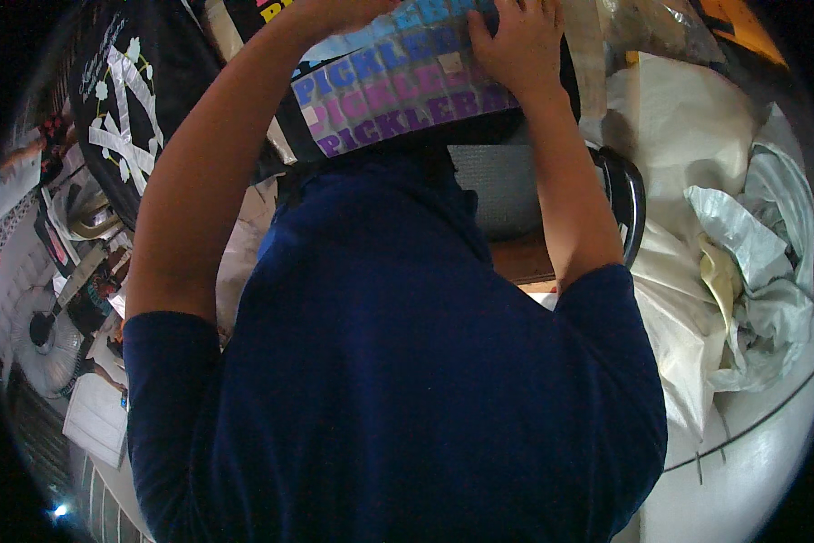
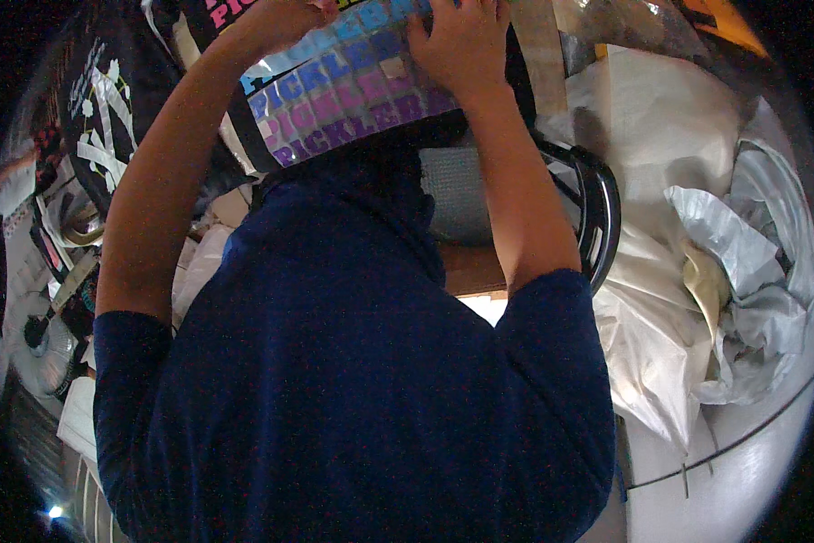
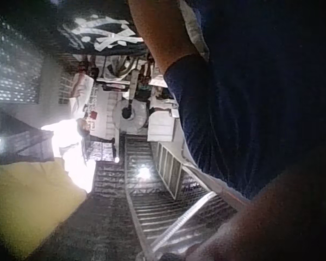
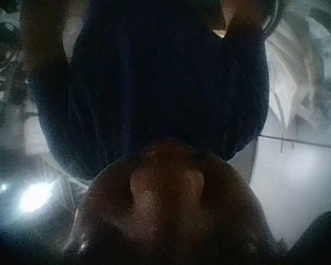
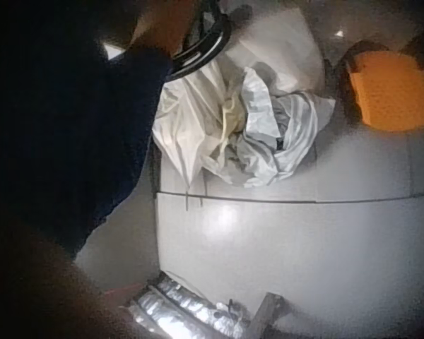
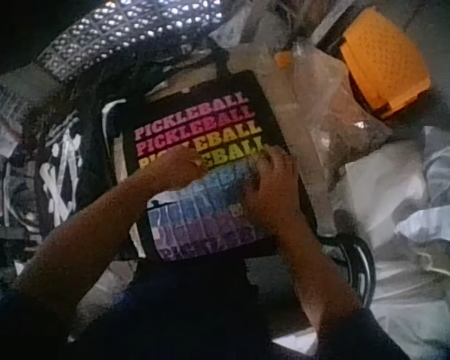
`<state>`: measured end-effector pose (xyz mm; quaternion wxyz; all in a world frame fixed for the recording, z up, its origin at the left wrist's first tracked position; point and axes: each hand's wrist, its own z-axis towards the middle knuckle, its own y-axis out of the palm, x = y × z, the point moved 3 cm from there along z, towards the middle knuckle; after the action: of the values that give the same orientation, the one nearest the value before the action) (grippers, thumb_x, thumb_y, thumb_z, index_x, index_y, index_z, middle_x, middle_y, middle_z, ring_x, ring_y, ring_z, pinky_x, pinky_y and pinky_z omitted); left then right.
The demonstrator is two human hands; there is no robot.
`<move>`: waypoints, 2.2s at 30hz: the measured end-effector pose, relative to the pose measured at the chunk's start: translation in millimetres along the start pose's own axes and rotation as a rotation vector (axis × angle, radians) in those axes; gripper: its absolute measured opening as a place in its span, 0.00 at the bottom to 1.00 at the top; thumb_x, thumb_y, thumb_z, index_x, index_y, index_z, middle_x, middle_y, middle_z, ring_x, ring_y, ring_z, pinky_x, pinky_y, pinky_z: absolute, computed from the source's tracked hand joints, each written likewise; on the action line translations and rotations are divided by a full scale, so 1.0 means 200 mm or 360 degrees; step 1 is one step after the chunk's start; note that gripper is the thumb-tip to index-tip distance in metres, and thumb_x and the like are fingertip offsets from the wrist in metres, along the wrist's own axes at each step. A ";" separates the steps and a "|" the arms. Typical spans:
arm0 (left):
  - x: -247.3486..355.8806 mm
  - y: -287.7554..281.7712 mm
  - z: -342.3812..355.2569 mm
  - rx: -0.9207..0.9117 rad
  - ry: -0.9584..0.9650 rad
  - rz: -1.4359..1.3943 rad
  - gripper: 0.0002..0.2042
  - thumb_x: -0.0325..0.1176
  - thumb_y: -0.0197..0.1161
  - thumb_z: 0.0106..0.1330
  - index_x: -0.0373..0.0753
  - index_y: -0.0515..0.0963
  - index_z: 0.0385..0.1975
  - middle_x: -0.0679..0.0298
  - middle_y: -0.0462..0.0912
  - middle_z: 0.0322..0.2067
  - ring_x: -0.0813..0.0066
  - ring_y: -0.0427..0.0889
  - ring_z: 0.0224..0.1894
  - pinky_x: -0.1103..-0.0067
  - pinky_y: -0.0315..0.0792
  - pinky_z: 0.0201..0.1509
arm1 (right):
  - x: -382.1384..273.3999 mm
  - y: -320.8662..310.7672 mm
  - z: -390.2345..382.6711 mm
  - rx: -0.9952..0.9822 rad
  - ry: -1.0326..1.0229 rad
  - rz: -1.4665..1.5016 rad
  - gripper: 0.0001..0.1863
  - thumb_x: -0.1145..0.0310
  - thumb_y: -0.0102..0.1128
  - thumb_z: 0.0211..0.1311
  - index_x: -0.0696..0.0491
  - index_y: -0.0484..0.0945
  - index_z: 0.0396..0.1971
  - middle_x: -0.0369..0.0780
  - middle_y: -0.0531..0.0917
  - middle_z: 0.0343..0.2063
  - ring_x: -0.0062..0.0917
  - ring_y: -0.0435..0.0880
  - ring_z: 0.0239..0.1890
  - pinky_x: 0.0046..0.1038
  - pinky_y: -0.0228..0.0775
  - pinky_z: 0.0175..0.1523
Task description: The person peels off a transparent film from a printed design on a black tote bag, aligns it on the bag, and then places the bag into a heat press.
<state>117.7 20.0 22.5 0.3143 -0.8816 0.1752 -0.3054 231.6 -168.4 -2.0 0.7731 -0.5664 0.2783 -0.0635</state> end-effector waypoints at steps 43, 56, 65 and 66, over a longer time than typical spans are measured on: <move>-0.06 0.13 0.23 0.0120 0.0790 0.1658 0.10 0.38 0.63 0.65 0.37 0.84 0.33 0.57 0.82 0.26 0.66 0.79 0.28 0.71 0.74 0.34 | -0.01 0.03 -0.03 0.0199 -0.0007 0.0039 0.27 0.62 0.61 0.56 0.58 0.73 0.54 0.52 0.71 0.58 0.48 0.66 0.64 0.54 0.52 0.70; 0.18 0.05 0.04 0.0144 0.0031 0.0364 0.12 0.36 0.60 0.64 0.35 0.83 0.40 0.50 0.85 0.37 0.58 0.84 0.40 0.64 0.77 0.43 | 0.04 -0.01 0.08 0.0115 0.0044 0.0154 0.26 0.67 0.63 0.49 0.61 0.74 0.50 0.54 0.70 0.57 0.50 0.66 0.62 0.51 0.56 0.67; 0.22 0.11 0.07 0.0324 0.0302 0.0827 0.13 0.35 0.57 0.66 0.34 0.82 0.42 0.48 0.84 0.35 0.53 0.85 0.40 0.63 0.78 0.40 | 0.18 0.05 0.09 0.0145 0.0217 0.0054 0.27 0.66 0.63 0.49 0.56 0.77 0.53 0.51 0.72 0.59 0.49 0.66 0.64 0.50 0.53 0.70; 0.22 0.13 0.09 0.0328 0.0330 0.1012 0.13 0.34 0.57 0.66 0.34 0.82 0.42 0.48 0.84 0.34 0.53 0.85 0.40 0.62 0.78 0.39 | 0.18 0.06 0.09 0.0168 0.0218 0.0028 0.27 0.66 0.63 0.49 0.56 0.77 0.53 0.50 0.72 0.59 0.49 0.65 0.64 0.50 0.53 0.70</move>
<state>159.6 -13.0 14.2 0.4618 -0.7109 0.4402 -0.2961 267.9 -164.6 -22.2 0.7817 -0.5167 0.3316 -0.1099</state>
